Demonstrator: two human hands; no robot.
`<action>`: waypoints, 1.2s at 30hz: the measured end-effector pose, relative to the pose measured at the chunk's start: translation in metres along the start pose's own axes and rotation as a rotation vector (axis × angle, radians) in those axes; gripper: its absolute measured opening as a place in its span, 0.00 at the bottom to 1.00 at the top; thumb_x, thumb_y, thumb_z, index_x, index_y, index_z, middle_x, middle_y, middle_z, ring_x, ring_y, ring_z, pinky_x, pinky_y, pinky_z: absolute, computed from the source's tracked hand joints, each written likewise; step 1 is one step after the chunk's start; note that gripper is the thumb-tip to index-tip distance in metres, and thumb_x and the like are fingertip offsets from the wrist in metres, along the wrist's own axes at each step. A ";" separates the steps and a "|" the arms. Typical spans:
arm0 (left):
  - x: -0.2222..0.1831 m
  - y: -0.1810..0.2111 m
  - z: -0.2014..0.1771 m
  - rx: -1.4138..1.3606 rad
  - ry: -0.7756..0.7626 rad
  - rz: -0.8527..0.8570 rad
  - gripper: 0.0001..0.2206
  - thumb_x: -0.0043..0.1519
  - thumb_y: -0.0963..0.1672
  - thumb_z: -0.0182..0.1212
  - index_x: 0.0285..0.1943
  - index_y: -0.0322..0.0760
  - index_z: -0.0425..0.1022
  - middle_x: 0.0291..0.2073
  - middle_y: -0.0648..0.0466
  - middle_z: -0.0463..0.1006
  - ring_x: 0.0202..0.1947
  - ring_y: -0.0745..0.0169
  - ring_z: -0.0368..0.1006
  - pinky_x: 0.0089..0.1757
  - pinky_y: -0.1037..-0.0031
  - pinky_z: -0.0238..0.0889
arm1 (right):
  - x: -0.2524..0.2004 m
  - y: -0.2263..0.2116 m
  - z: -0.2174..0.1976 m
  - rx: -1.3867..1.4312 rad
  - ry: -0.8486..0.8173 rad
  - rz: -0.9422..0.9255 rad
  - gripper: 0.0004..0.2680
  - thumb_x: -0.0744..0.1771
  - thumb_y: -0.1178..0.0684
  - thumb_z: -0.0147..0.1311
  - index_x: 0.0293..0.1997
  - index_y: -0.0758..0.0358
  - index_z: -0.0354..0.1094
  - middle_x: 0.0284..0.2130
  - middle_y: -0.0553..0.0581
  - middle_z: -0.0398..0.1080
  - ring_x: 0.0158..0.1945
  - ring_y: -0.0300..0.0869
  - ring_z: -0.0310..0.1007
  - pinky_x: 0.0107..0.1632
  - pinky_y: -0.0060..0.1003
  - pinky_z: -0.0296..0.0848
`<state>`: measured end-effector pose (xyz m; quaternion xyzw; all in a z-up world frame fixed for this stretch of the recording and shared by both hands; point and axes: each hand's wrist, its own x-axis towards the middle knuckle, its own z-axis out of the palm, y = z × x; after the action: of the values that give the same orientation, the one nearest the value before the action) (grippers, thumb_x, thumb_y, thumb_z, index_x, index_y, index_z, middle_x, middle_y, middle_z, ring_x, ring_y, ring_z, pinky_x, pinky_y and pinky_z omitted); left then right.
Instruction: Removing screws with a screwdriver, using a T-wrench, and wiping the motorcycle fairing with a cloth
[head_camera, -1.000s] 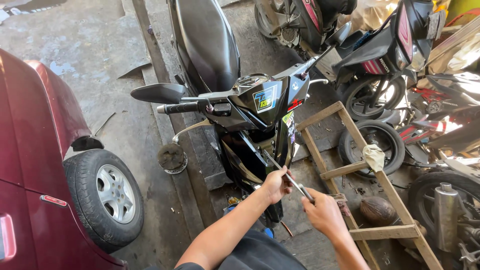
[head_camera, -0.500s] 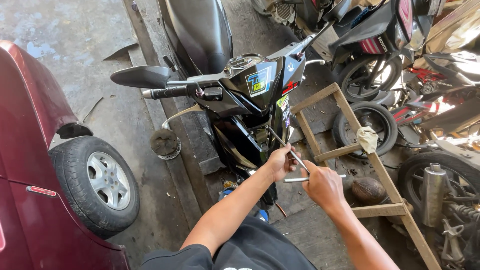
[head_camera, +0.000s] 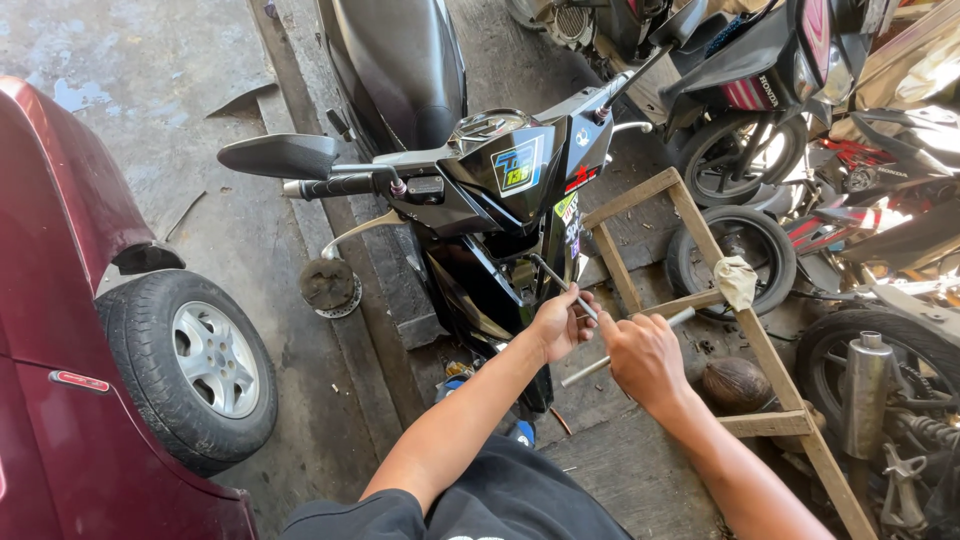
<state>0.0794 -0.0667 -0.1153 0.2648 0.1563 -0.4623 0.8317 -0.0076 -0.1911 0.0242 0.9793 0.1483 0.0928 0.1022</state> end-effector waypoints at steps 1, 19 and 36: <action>-0.009 0.000 0.005 0.000 0.001 0.001 0.16 0.72 0.57 0.44 0.43 0.52 0.72 0.33 0.54 0.83 0.29 0.61 0.76 0.27 0.79 0.61 | 0.004 0.003 0.000 0.001 0.000 0.000 0.11 0.65 0.53 0.46 0.49 0.49 0.73 0.19 0.53 0.71 0.32 0.48 0.76 0.44 0.41 0.71; -0.103 0.000 0.064 0.245 -0.318 -0.159 0.29 0.69 0.67 0.40 0.46 0.48 0.72 0.27 0.58 0.71 0.29 0.62 0.75 0.32 0.71 0.72 | 0.030 0.040 -0.016 0.100 0.112 -0.154 0.10 0.65 0.51 0.53 0.49 0.46 0.74 0.23 0.48 0.71 0.36 0.41 0.70 0.50 0.38 0.64; -0.143 0.082 0.103 0.796 -0.173 -0.517 0.28 0.70 0.63 0.28 0.45 0.41 0.62 0.20 0.67 0.45 0.13 0.81 0.42 0.13 0.89 0.38 | 0.031 -0.007 -0.038 0.097 -0.254 0.112 0.04 0.64 0.45 0.47 0.32 0.48 0.63 0.15 0.47 0.70 0.25 0.48 0.77 0.35 0.44 0.72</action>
<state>0.0759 0.0060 0.0646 0.4757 -0.0419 -0.6983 0.5333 0.0121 -0.1687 0.0636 0.9937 0.0835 -0.0334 0.0672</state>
